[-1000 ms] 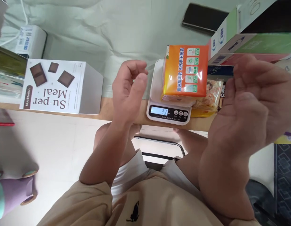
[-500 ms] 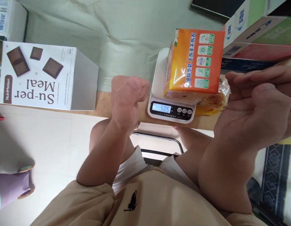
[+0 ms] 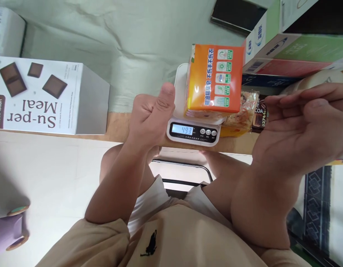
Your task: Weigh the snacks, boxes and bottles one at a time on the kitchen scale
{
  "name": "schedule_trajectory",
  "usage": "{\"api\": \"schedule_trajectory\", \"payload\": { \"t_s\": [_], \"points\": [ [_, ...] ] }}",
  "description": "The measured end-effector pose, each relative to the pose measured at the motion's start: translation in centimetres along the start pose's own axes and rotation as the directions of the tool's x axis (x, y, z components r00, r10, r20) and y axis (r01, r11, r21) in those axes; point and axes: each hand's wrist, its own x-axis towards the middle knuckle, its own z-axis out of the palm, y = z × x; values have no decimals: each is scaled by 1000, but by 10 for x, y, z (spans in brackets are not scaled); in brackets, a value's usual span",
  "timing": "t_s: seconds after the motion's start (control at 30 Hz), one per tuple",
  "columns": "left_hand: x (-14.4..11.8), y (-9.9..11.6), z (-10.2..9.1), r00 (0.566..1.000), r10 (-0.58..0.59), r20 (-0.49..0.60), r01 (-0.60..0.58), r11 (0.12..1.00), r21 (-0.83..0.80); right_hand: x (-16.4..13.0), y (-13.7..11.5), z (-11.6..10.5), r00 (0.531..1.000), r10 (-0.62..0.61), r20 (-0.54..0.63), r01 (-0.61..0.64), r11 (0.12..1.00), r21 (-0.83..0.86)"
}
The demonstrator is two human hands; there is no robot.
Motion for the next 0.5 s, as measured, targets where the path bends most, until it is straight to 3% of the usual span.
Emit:
{"api": "schedule_trajectory", "payload": {
  "t_s": [0.1,0.33,0.5],
  "points": [
    [1,2,3,995,-76,-65,76,997,-4,2,-3,-2,1000,-16,8,17,997,-71],
    [10,-13,-5,986,13,-166,-17,1000,-25,6,-4,-3,999,17,-33,-17,1000,-11],
    [12,-6,-7,984,25,-176,-27,1000,-4,5,-9,1,998,50,-48,-50,999,12]
  ]
}}
